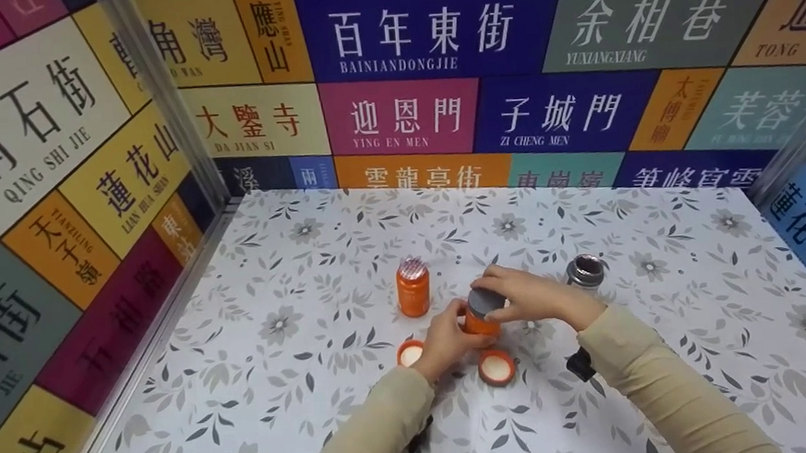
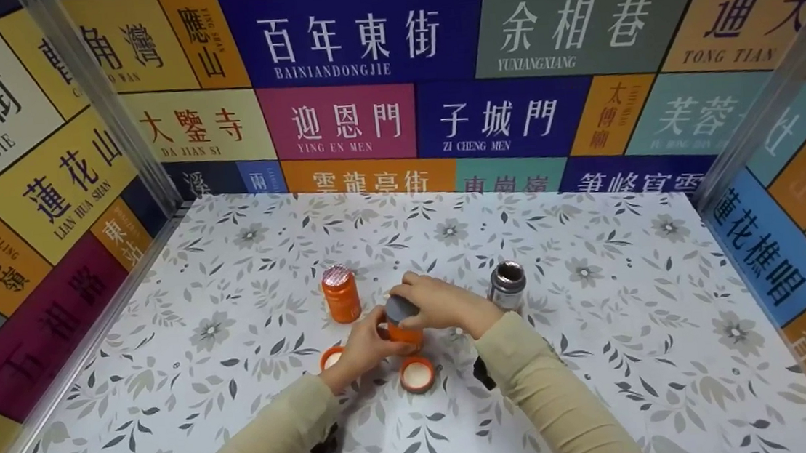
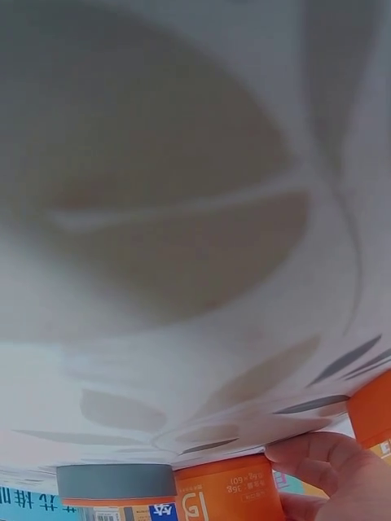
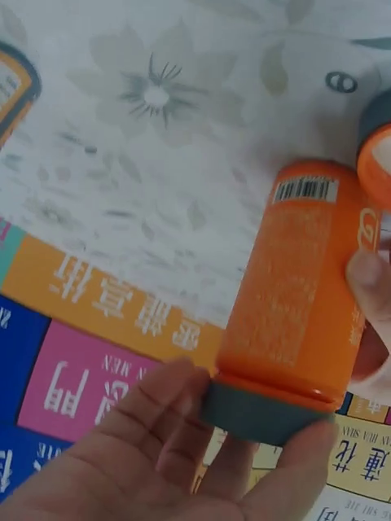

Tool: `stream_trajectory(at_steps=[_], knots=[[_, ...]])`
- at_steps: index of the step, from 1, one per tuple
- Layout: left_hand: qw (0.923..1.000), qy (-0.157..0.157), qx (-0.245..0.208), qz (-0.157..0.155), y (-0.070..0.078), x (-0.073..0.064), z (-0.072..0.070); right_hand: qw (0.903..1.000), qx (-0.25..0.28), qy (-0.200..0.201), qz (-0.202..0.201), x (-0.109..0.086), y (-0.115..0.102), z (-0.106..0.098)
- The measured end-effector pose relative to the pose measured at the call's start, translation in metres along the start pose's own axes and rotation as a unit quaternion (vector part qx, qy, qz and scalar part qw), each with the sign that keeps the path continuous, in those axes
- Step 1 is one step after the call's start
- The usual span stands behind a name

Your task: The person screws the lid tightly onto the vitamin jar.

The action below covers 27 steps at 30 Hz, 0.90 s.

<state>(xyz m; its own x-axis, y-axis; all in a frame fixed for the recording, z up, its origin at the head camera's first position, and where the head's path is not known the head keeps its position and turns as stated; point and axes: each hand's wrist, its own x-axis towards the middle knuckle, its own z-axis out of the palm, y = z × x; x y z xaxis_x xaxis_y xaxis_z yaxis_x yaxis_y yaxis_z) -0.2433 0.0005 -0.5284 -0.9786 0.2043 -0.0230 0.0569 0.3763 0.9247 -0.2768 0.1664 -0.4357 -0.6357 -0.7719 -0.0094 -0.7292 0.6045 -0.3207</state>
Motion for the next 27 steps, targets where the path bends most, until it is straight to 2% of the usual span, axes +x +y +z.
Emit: stream_trajectory(at_steps=[5,9,17,22,25,27], knots=[[0.9999,0.007,-0.002,-0.015,0.001,-0.003,0.004,0.9982,0.043,0.041,0.006,-0.003,0.006,0.011],[0.9997,0.014,0.008,-0.017,0.001,-0.004,0.005,0.9969,0.052,0.06,0.005,-0.004,0.006,0.015],[0.9993,0.019,0.021,0.024,0.001,-0.005,0.006,0.9978,0.034,0.057,-0.004,-0.003,0.004,0.01],[0.9997,0.016,0.018,0.001,0.003,-0.006,0.003,0.9985,0.004,0.052,0.019,-0.004,0.006,0.005],[0.998,0.03,0.055,0.005,0.006,-0.008,-0.003,0.9974,-0.027,0.054,0.04,-0.008,0.011,0.001],[0.9948,0.042,0.091,0.019,0.009,-0.01,-0.009,0.9958,-0.048,0.053,0.056,-0.011,0.016,-0.002]])
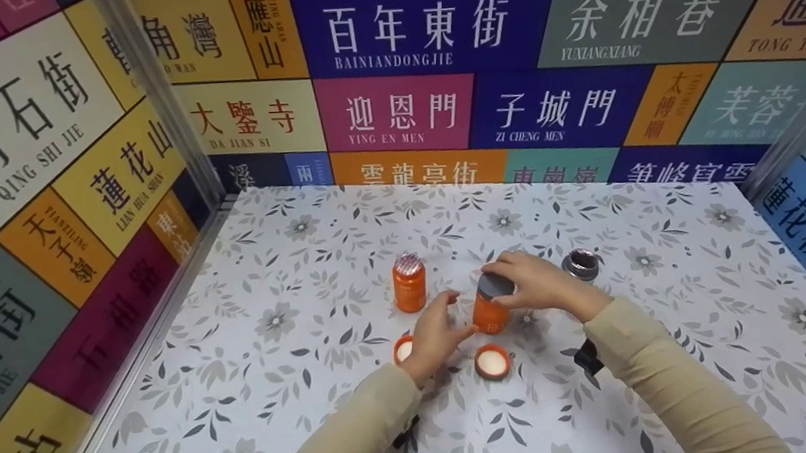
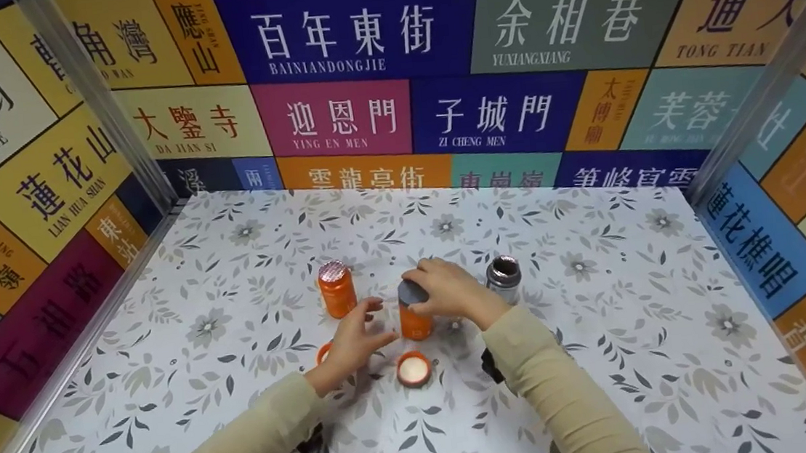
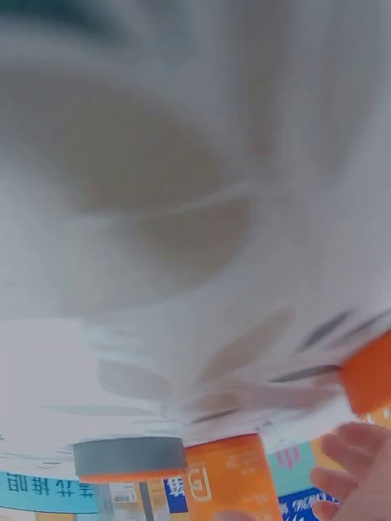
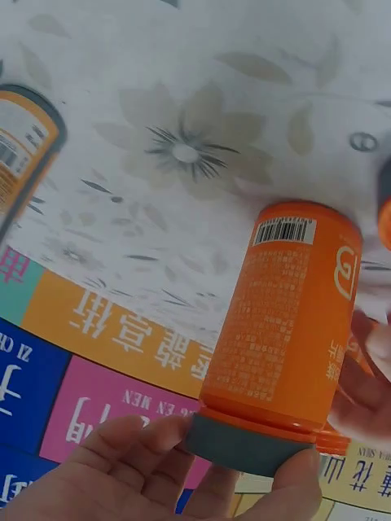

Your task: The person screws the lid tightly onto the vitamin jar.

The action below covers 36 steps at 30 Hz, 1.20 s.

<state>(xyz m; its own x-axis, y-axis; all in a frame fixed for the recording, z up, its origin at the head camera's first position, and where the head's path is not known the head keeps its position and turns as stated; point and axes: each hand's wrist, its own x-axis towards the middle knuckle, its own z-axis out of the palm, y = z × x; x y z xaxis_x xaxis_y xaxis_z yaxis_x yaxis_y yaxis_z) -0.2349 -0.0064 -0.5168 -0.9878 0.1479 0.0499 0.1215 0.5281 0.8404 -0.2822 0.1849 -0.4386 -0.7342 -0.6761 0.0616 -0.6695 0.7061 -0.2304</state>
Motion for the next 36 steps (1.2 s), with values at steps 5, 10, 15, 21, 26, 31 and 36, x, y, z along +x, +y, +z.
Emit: stream_trajectory(at_steps=[5,10,15,21,26,31,36], knots=[[0.9943,0.047,0.073,0.061,-0.003,-0.005,-0.018,0.998,-0.044,-0.016,0.042,-0.004,0.013,-0.009],[0.9855,0.098,0.101,0.095,-0.012,-0.004,-0.041,0.9955,-0.055,-0.011,0.076,-0.008,0.026,-0.015],[0.9845,0.141,0.074,0.073,-0.023,0.0,-0.066,0.9928,-0.058,-0.015,0.104,-0.013,0.035,-0.018],[0.9886,0.149,0.007,-0.023,-0.041,0.002,-0.079,0.9876,-0.064,-0.033,0.139,-0.014,0.032,-0.02],[0.9861,0.119,-0.056,-0.101,-0.051,0.006,-0.08,0.9881,-0.092,-0.016,0.122,-0.01,0.012,-0.02],[0.9842,0.095,-0.096,-0.114,-0.052,0.013,-0.076,0.9994,-0.021,0.028,0.007,-0.016,-0.012,0.0],[0.9872,0.07,-0.109,-0.093,-0.044,0.022,-0.074,0.9959,0.068,-0.034,-0.05,-0.029,-0.023,0.035]])
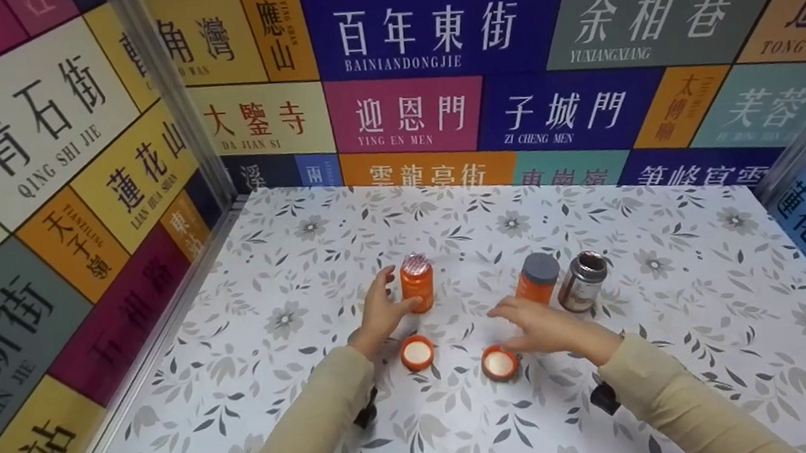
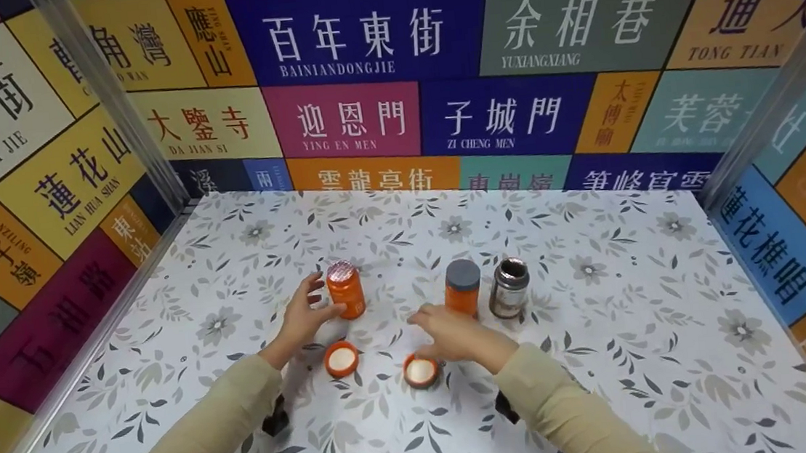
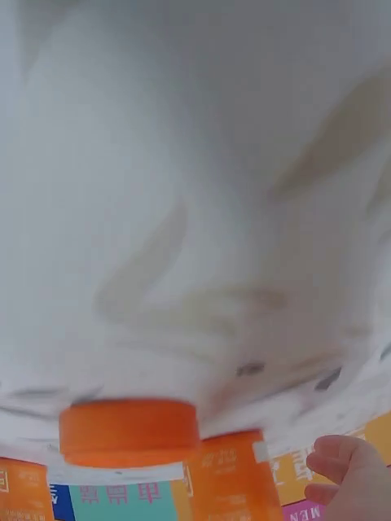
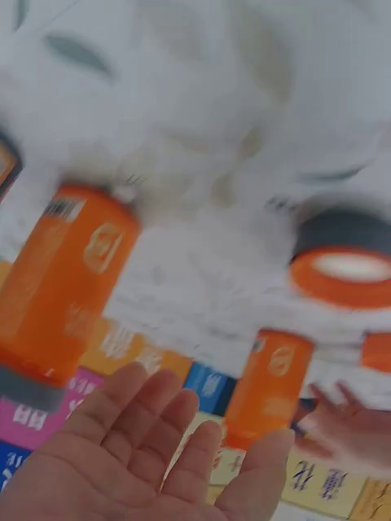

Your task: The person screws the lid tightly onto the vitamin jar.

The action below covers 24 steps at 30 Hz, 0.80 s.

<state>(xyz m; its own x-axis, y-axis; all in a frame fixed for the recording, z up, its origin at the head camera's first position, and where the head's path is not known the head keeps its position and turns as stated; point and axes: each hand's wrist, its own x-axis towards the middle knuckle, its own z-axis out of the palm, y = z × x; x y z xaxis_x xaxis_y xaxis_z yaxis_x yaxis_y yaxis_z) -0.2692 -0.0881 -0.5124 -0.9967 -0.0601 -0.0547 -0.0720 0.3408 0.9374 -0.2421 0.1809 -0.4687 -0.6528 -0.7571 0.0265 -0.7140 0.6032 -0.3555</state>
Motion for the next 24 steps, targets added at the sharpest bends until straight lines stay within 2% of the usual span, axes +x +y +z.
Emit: stream_trajectory(at_steps=[2,8,12,17,24], knots=[[0.9999,-0.006,-0.001,0.011,0.003,0.003,0.004,0.9997,0.015,-0.019,0.009,-0.005,-0.001,0.012],[0.9989,-0.012,-0.041,-0.019,0.003,0.008,0.015,0.997,0.041,-0.056,0.033,-0.011,-0.004,0.036],[0.997,-0.008,-0.068,-0.036,0.002,0.009,0.018,0.9975,0.033,-0.051,0.036,-0.011,-0.007,0.044],[0.9958,-0.003,-0.077,-0.05,-0.001,0.013,0.019,0.9988,0.011,-0.038,0.029,-0.013,-0.009,0.047],[0.9968,-0.013,-0.07,-0.038,-0.004,0.018,0.02,0.999,0.003,-0.033,0.031,-0.013,-0.009,0.048]])
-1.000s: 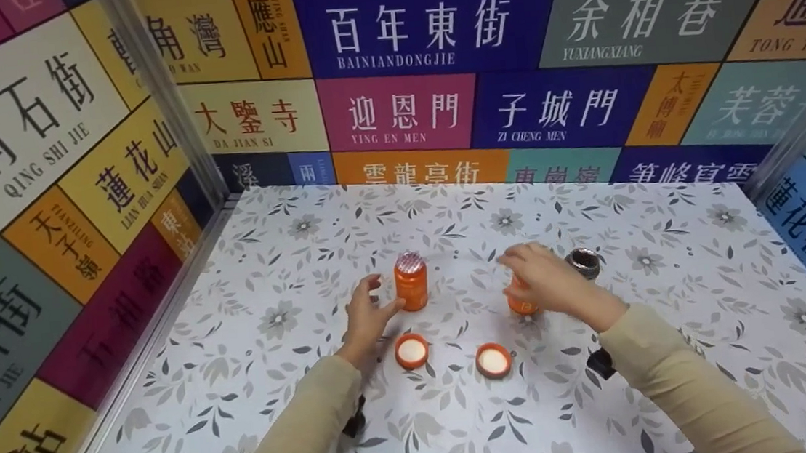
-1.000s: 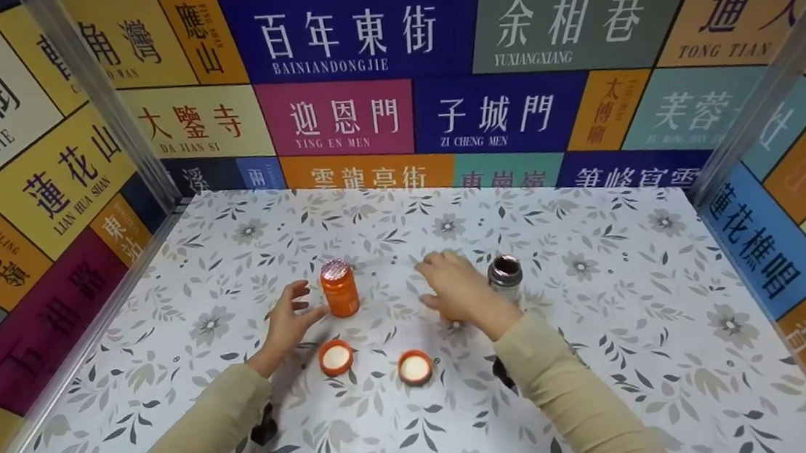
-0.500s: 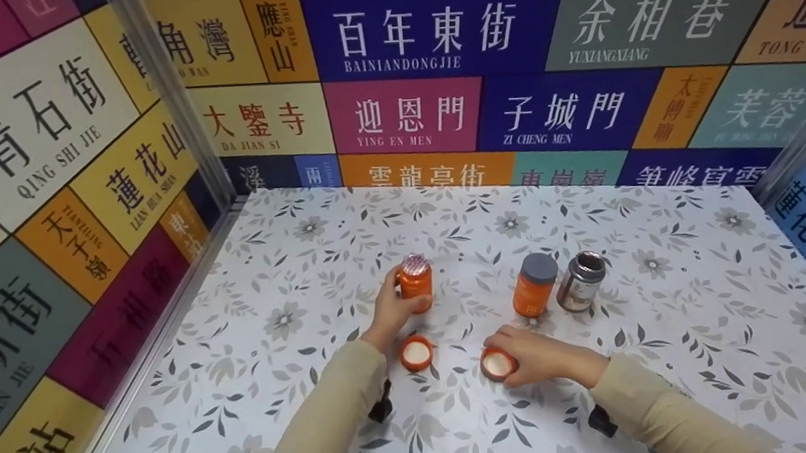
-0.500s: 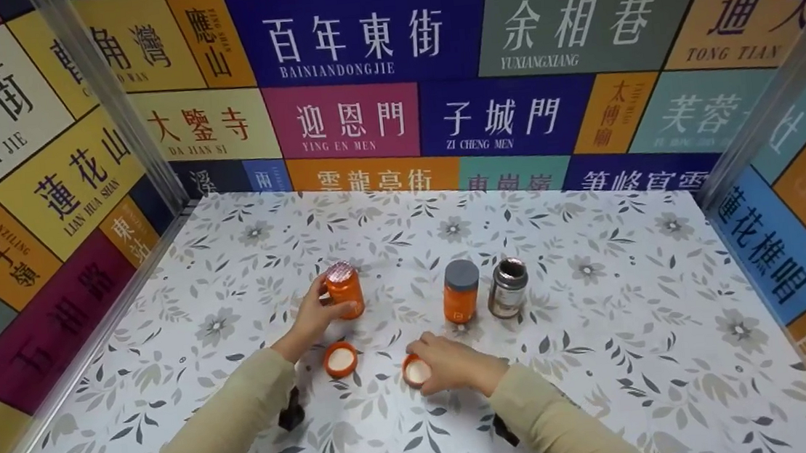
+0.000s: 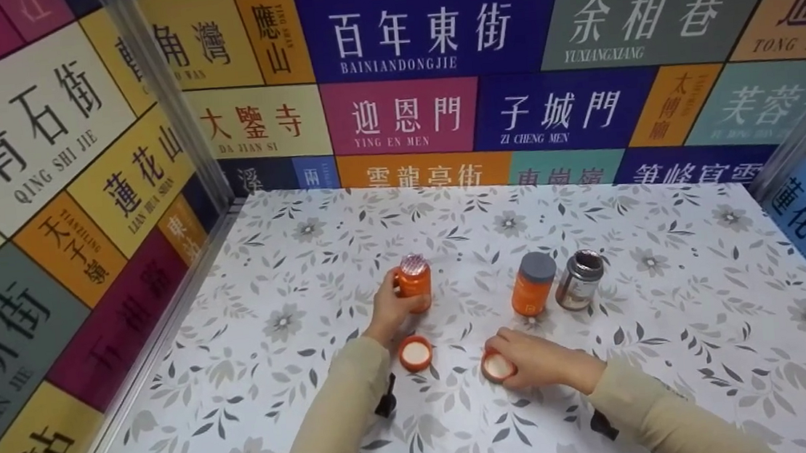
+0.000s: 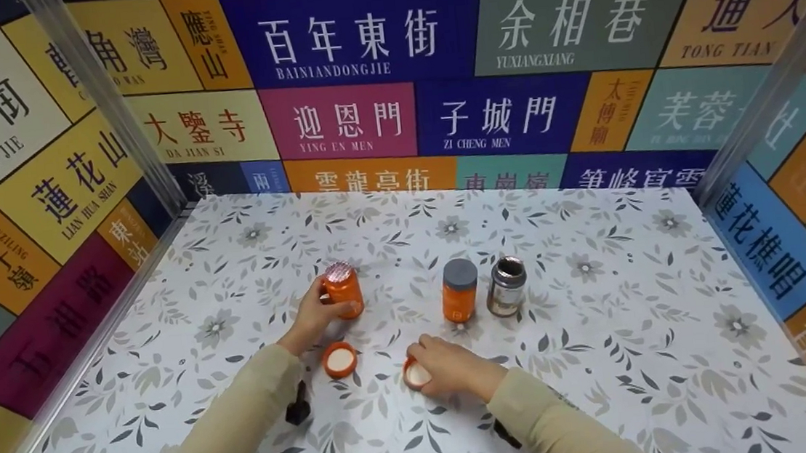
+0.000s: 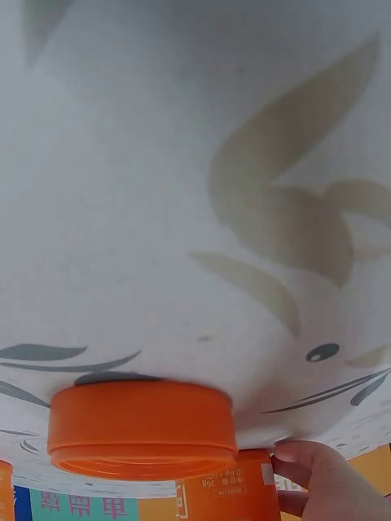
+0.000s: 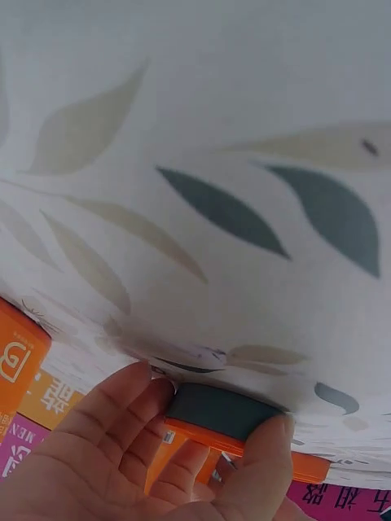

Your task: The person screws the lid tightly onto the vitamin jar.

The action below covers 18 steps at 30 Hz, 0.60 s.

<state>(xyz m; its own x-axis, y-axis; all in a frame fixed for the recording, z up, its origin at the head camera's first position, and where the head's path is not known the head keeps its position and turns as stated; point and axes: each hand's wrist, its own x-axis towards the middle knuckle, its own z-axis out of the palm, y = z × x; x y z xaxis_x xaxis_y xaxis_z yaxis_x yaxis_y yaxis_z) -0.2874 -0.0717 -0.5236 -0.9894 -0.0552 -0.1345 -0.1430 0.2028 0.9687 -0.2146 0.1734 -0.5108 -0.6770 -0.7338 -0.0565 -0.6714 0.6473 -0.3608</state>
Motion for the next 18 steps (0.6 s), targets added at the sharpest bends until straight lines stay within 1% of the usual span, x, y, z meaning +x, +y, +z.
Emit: stream_trajectory(at_steps=[5,8,13,18], knots=[[1.0,-0.002,0.008,-0.004,0.0,-0.001,0.001,0.9998,-0.016,-0.009,-0.008,0.001,0.002,-0.001],[0.9999,-0.006,0.013,-0.007,0.0,-0.003,0.003,0.9998,-0.021,-0.005,-0.001,0.0,0.004,-0.002],[0.9989,-0.029,0.037,-0.003,0.0,-0.009,0.006,0.9998,-0.007,0.004,0.019,-0.004,0.008,-0.005],[0.9963,-0.057,0.062,0.017,0.0,-0.014,0.006,0.999,0.018,0.035,0.02,-0.006,0.014,-0.011]])
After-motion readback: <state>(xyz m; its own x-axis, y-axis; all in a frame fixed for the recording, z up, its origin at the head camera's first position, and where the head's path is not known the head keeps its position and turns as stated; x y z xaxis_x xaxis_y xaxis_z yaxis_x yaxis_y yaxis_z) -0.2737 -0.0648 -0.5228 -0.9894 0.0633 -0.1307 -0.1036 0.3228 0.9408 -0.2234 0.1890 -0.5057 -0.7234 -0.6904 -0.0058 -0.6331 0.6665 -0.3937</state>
